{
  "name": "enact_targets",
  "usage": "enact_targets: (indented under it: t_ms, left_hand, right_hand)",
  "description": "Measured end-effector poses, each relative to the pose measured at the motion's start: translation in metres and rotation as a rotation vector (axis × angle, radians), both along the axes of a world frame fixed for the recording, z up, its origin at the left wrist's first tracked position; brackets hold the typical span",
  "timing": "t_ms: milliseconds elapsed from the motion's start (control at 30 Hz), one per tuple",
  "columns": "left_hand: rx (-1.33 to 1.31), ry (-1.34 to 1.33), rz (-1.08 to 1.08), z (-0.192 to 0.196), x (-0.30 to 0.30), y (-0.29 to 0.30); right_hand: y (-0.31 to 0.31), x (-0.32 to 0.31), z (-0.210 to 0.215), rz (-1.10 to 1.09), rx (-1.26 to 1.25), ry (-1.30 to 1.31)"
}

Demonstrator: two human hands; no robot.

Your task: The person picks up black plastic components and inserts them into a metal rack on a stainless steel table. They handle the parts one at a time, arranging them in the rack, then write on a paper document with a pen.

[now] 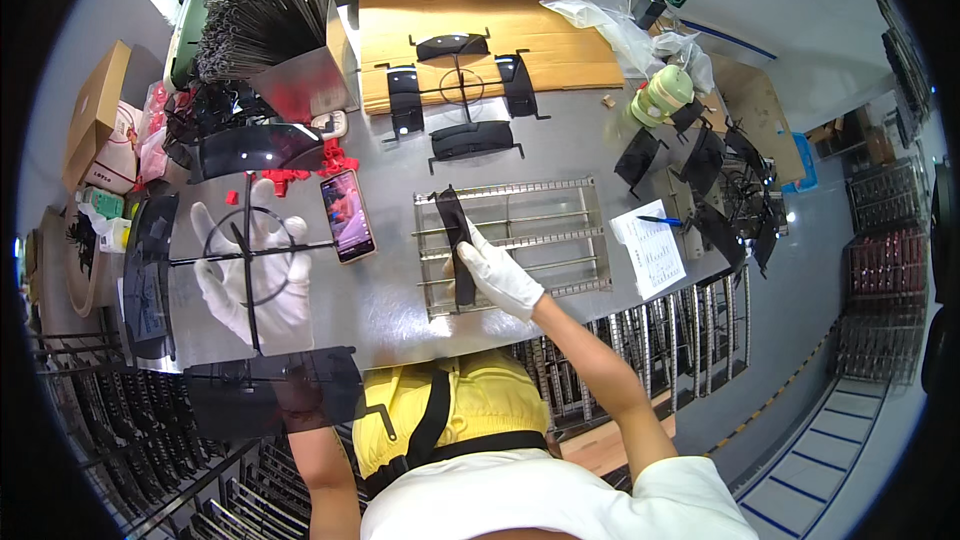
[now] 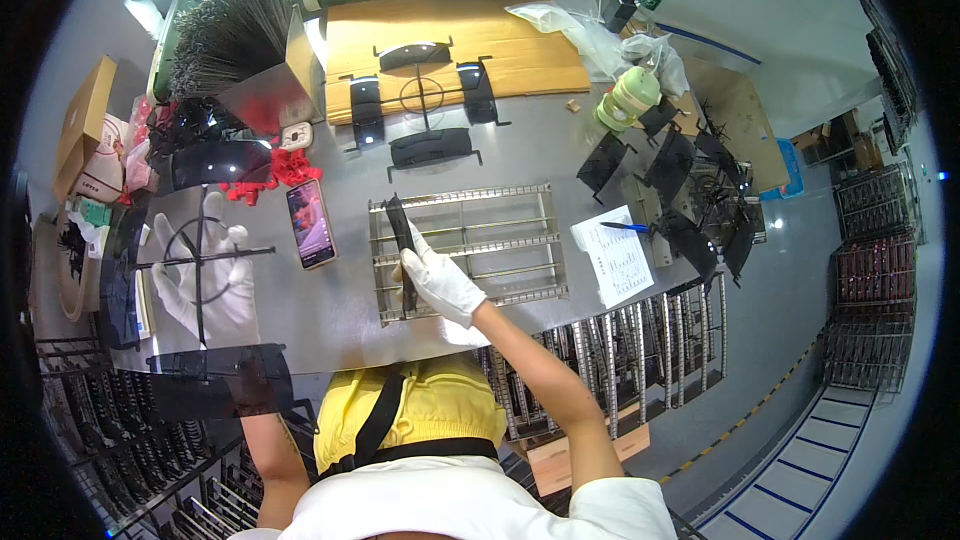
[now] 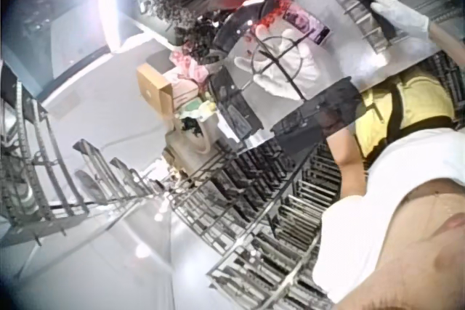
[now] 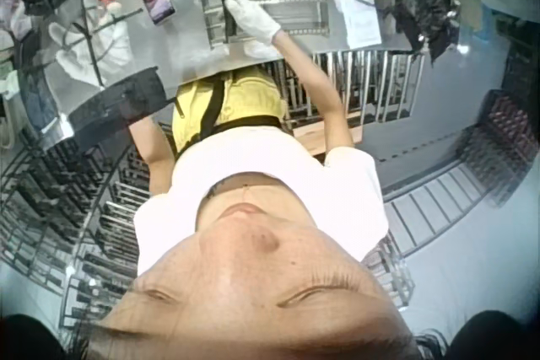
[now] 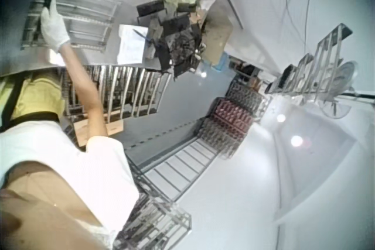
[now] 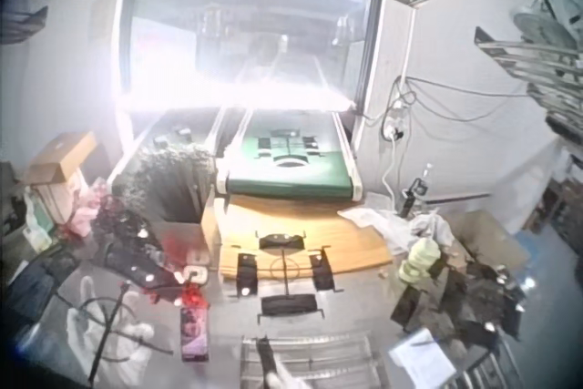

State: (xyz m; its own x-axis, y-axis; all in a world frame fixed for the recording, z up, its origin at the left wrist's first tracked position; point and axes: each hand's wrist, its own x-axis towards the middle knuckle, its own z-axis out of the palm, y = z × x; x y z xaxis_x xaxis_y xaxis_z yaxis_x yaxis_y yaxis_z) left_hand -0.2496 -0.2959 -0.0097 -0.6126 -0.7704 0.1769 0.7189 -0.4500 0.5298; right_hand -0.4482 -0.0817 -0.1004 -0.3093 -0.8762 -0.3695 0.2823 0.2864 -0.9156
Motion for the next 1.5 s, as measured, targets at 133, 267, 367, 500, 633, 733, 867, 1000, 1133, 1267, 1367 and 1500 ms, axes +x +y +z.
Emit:
enact_targets:
  t_ms: [133,267,367,500,633,733,867,1000,1133,1267,1367,1500]
  left_hand:
    - [-0.049,0.099,-0.105,-0.007,0.031,-0.008]
    - [-0.07,0.117,-0.178,-0.015,0.072,-0.032]
    - [0.037,0.029,-0.09,-0.029,0.099,-0.045]
    - [0.095,0.002,-0.194,-0.042,0.104,-0.06]
    - [0.17,0.006,-0.416,-0.026,0.076,-0.048]
    - [0.288,-0.117,-0.437,0.003,0.043,-0.01]
    - [-0.394,-0.255,-0.316,0.019,-0.014,0.031]
    - [0.355,0.084,-0.848,0.033,-0.01,0.028]
    - [0.145,-0.294,-0.689,0.034,-0.006,0.03]
    - [0.332,-0.325,-0.47,0.045,-0.021,0.045]
    - [0.513,-0.444,-0.476,0.072,-0.012,0.042]
    - [0.671,0.211,-0.508,0.108,0.04,0.014]
  right_hand:
    - [-0.023,0.018,-0.015,-0.024,0.094,0.234]
    - [-0.038,0.024,-0.012,0.031,0.287,0.46]
    - [-0.045,0.031,-0.009,0.193,0.376,0.736]
    - [-0.061,0.043,0.013,0.141,0.617,0.943]
    - [-0.074,0.033,0.08,-0.271,-0.081,1.409]
    - [-0.093,0.028,0.13,-0.007,-0.13,1.145]
    - [-0.098,0.048,0.136,0.232,-0.08,1.963]
    - [-0.071,0.019,0.113,-0.058,-0.09,1.342]
    - [-0.062,-0.008,0.117,0.103,-0.016,0.905]
    - [-0.074,0.024,0.131,-0.119,0.295,1.711]
    - [-0.074,0.035,0.121,-0.062,0.022,1.83]
    - [-0.045,-0.012,0.078,-0.389,-0.114,1.549]
